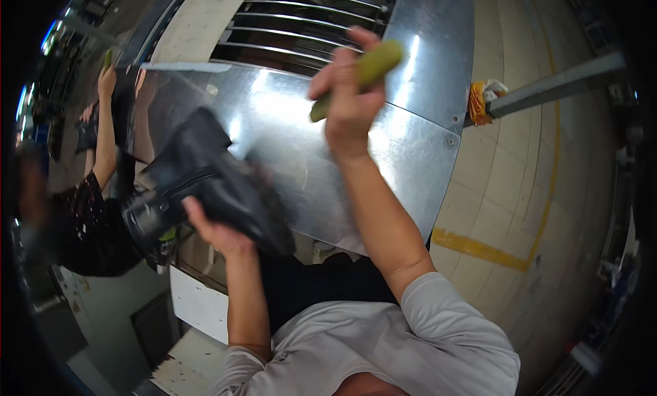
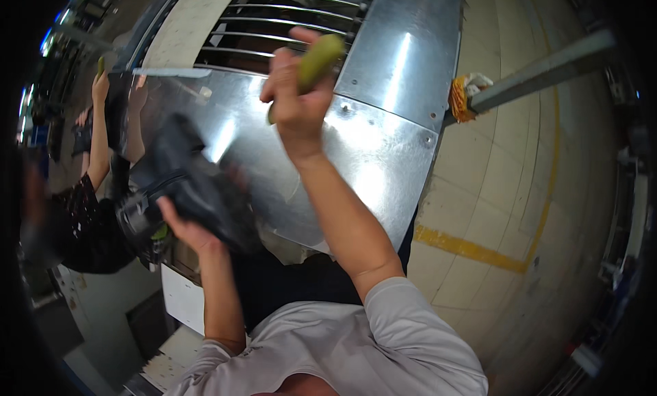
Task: Polish a series of black boots on a conveyor belt using a handheld tool.
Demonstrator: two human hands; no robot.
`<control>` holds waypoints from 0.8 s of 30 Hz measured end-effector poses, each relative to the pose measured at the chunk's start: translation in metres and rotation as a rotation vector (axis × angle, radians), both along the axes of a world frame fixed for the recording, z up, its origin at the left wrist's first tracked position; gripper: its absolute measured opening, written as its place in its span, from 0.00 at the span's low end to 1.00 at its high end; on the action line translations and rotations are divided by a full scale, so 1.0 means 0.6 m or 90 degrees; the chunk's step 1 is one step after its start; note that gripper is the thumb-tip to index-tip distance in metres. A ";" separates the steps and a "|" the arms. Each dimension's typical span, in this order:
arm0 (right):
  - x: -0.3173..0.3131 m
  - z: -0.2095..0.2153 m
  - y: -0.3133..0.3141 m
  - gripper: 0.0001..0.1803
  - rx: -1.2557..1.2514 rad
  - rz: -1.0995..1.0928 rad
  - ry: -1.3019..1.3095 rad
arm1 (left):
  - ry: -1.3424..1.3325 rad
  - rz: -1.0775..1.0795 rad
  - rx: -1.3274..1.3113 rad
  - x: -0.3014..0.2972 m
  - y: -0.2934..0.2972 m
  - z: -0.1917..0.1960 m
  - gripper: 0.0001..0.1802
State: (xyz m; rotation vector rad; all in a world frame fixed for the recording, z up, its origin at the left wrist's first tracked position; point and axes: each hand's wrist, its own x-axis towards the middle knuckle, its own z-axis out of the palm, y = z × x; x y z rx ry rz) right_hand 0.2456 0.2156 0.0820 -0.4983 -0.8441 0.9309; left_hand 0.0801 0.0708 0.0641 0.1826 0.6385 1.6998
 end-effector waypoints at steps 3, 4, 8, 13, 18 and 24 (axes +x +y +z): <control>0.043 0.063 -0.044 0.19 0.105 -0.007 -0.043 | 0.061 0.050 -0.080 0.037 -0.014 -0.047 0.32; 0.044 0.074 -0.054 0.17 0.124 -0.034 -0.078 | 0.126 0.133 -0.133 0.051 -0.017 -0.060 0.29; 0.048 0.071 -0.080 0.12 0.129 0.000 -0.175 | 0.307 0.175 -0.057 0.085 -0.003 -0.064 0.25; 0.028 0.038 -0.071 0.08 -0.007 0.178 -0.039 | 0.425 0.168 -0.013 0.094 0.009 -0.104 0.24; -0.017 0.006 -0.049 0.11 -0.083 0.208 -0.102 | 0.303 0.181 -0.011 0.099 0.008 -0.105 0.23; -0.050 0.006 -0.025 0.10 -0.079 0.234 -0.055 | 0.440 0.192 -0.015 0.105 0.001 -0.109 0.26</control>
